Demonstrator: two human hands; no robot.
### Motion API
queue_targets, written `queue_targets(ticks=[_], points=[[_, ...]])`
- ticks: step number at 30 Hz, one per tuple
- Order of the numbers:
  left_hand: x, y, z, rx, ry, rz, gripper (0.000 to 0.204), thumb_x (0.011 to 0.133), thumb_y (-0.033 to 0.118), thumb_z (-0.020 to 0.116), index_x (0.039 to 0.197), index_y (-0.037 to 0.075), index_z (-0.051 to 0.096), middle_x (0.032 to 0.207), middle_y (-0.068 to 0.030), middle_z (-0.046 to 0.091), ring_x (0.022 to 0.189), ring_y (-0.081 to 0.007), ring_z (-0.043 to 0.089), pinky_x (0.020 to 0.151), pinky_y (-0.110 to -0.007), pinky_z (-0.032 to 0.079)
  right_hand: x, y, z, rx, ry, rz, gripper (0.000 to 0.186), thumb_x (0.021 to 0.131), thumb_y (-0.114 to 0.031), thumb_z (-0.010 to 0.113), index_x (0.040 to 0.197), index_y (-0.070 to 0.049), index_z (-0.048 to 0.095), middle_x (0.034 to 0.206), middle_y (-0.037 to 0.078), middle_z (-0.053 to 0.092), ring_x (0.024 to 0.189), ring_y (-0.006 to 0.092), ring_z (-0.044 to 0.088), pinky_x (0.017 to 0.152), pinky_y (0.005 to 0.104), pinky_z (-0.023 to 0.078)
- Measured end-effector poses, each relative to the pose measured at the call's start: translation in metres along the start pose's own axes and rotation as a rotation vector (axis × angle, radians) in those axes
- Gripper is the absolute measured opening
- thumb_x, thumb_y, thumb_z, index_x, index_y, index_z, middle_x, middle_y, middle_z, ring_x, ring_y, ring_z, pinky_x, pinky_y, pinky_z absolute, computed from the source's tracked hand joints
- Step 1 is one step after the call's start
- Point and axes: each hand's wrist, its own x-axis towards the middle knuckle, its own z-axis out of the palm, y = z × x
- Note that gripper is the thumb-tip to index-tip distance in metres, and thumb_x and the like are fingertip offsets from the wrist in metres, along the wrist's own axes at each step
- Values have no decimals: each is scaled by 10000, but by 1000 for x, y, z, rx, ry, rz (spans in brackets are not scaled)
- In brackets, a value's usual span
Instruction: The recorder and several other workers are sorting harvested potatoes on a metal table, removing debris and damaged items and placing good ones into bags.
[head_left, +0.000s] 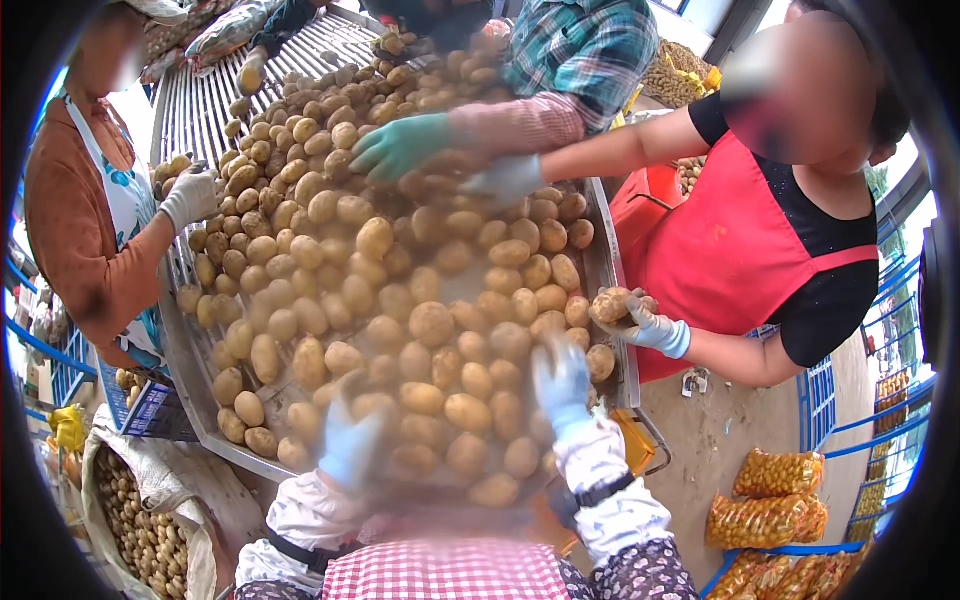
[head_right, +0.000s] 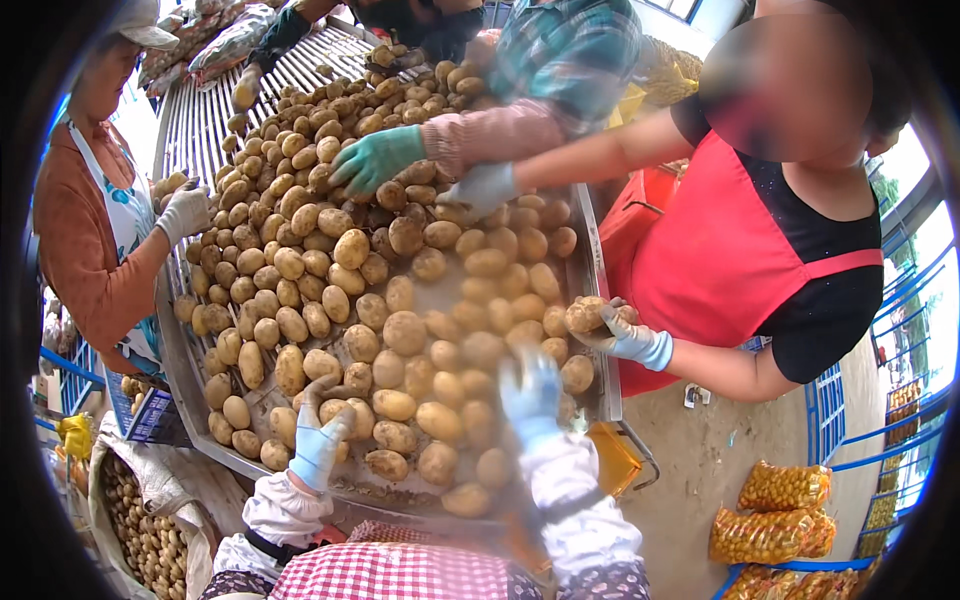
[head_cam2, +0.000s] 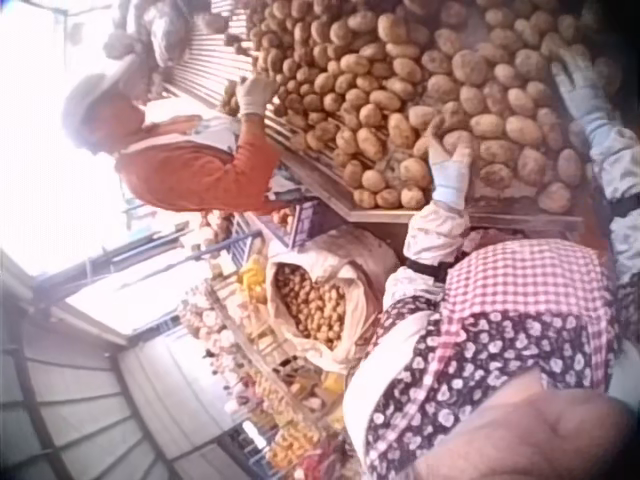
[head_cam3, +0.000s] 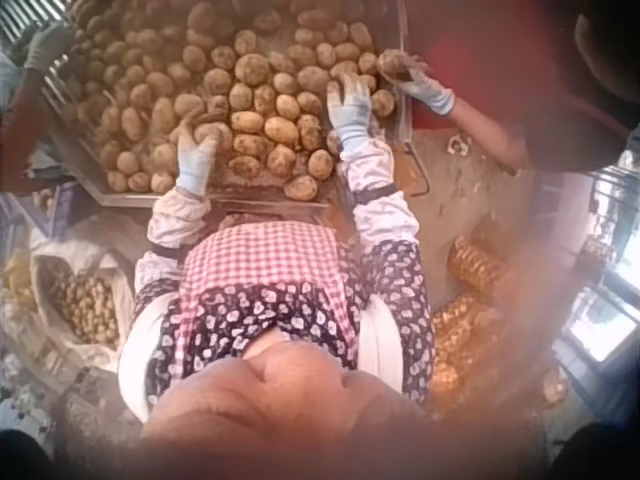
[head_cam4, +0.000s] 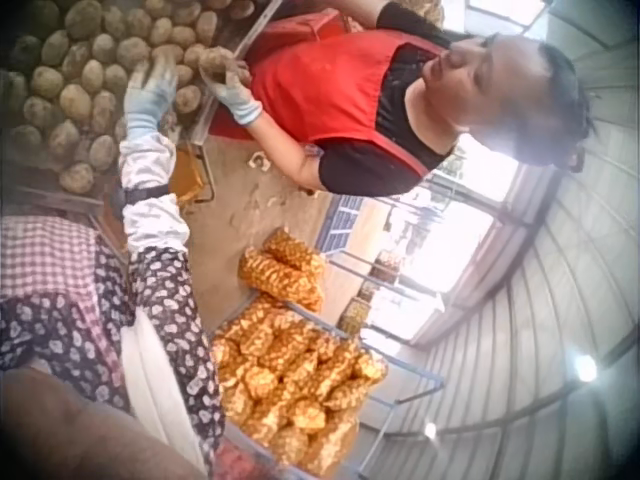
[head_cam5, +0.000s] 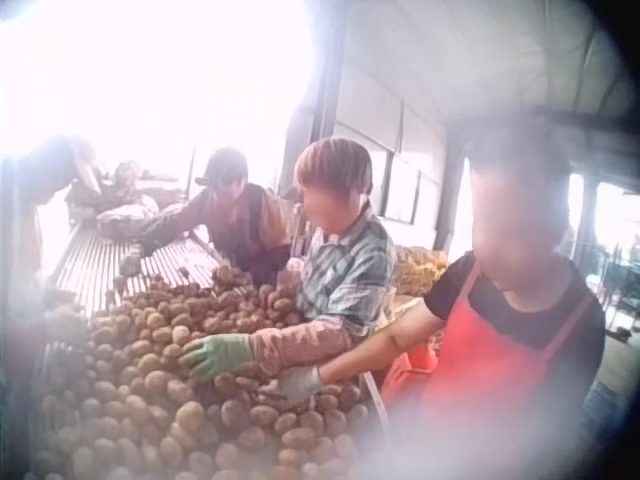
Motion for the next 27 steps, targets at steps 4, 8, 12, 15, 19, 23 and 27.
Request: queue_targets(ticks=[4, 8, 12, 15, 19, 23, 27], points=[[8, -11, -15, 951, 244, 607, 720, 763, 174, 720, 1383, 14, 392, 1192, -198, 557, 1087, -321, 550, 941, -408, 449, 16, -44, 36, -131, 55, -6, 676, 790, -311, 663, 1372, -83, 405, 1379, 229, 398, 1306, 411, 356, 1093, 474, 322], [3, -24, -26, 1314, 147, 601, 646, 724, 144, 715, 1313, 20, 480, 1119, -203, 565, 1031, -378, 548, 909, -474, 447, -36, -49, 18, -170, -119, -178, 716, 779, -392, 646, 1382, -107, 386, 1429, 225, 328, 1328, 434, 309, 1073, 546, 309], [6, -26, -22, 1298, 129, 678, 613, 686, 113, 699, 1272, 50, 533, 1103, -198, 567, 1026, -388, 539, 902, -486, 443, -64, -30, 5, -315, -186, -51, 694, 779, -389, 642, 1367, -106, 406, 1409, 234, 363, 1324, 431, 319, 1060, 541, 318], [13, -31, -16, 1368, 146, 646, 579, 673, 120, 692, 1235, 81, 562, 1102, -179, 567, 1033, -371, 529, 906, -486, 427, -86, -70, 6, -214, -280, -204, 679, 794, -396, 628, 1378, -103, 442, 1468, 259, 306, 1329, 440, 324, 1097, 549, 251], [19, -18, -19, 1444, 113, 821, 446, 710, 150, 653, 1141, 44, 612, 970, -157, 592, 917, -354, 559, 773, -461, 468, -102, -54, 4, -208, -415, -359, 609, 801, -368, 625, 1336, -112, 490, 1433, 247, 372, 1324, 411, 348, 1096, 567, 240], [-3, 0, -24, 936, 143, 683, 406, 755, 129, 667, 1150, 44, 627, 950, -158, 630, 919, -334, 592, 817, -425, 487, -104, 6, -25, -135, -227, -204, 547, 774, -271, 666, 1278, -104, 535, 1350, 219, 465, 1264, 389, 415, 1061, 519, 318], [-23, -22, -32, 675, 149, 385, 535, 781, 38, 627, 1303, -3, 521, 1041, -98, 609, 904, -155, 591, 822, -278, 487, -67, 0, -23, -124, 297, -49, 502, 729, -193, 705, 1206, -90, 584, 1300, 187, 506, 1204, 389, 461, 1047, 478, 354]])
